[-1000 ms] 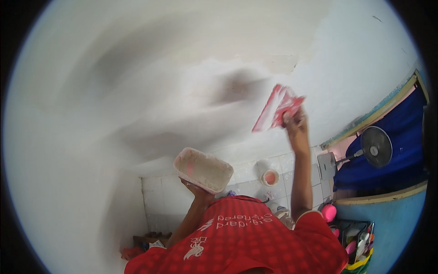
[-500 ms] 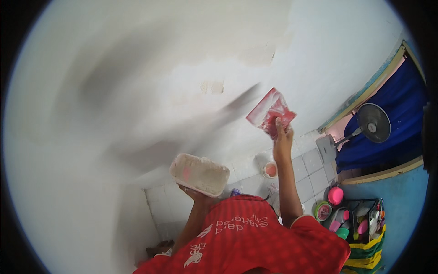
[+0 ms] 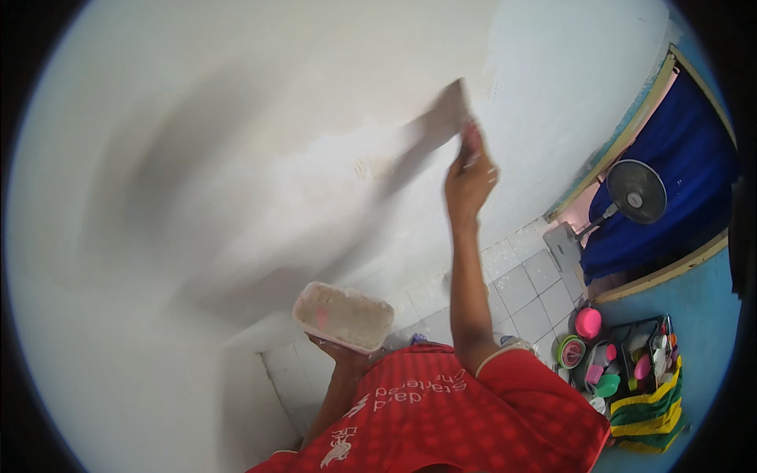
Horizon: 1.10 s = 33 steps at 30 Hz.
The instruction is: The person repeatedly scoops white plaster from a small container and spreads it onto a wall using a pink trowel. The person works on a single wall section, smoothing the plaster in overlapping strokes.
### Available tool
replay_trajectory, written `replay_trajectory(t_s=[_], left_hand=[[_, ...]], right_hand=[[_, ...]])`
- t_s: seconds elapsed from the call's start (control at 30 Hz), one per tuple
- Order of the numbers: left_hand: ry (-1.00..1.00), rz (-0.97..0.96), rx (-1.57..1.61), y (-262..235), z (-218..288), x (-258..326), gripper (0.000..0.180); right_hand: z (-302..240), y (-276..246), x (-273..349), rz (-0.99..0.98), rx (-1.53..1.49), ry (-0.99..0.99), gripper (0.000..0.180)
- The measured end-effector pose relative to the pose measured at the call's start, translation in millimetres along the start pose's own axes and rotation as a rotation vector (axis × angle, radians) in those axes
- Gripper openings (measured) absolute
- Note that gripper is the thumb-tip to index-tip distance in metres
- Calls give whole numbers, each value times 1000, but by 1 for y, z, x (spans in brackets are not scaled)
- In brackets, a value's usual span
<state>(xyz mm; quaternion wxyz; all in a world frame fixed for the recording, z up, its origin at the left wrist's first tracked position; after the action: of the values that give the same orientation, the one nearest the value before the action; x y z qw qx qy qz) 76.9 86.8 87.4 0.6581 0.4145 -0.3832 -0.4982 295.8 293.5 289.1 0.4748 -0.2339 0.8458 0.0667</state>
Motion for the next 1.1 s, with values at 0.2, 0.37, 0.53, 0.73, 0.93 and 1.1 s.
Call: replay_trajectory(t_s=[0.2,0.37,0.53,0.73,0.93,1.1], left_hand=[[-64,78,-14,-21,6,-26,71],[124,-77,-332,-47,0,-32,67],[348,-139,-709,-66,-37,6,68],[-55,-120,-213,-60,-35,20,72],[-98,-137,-156,-57,-37,16,76],[-43,12,-193,-77,-42,4,77]], right_hand=[[-66,-7,85,-374,-363,54,43],[-32,-12,148,-760,-567,375,22],[38,-55,156,-635,-1196,1279,35],[69,-93,152,-512,-1035,1332,37],[80,-101,127,-310,-814,936,32],[85,-65,66,-108,-392,-227,31]])
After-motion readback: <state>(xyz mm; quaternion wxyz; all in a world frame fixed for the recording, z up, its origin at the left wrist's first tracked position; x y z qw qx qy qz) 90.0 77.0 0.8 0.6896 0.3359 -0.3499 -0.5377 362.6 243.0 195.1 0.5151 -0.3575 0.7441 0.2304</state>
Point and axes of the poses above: each hand's wrist, its own x-axis away from the middle knuckle, its own y-axis out of the palm, z = x × y, the point moved 1 cm from there along -x, towards the middle knuckle, and after that the axes turned 5 degrees about z, right-handed, at the moved point
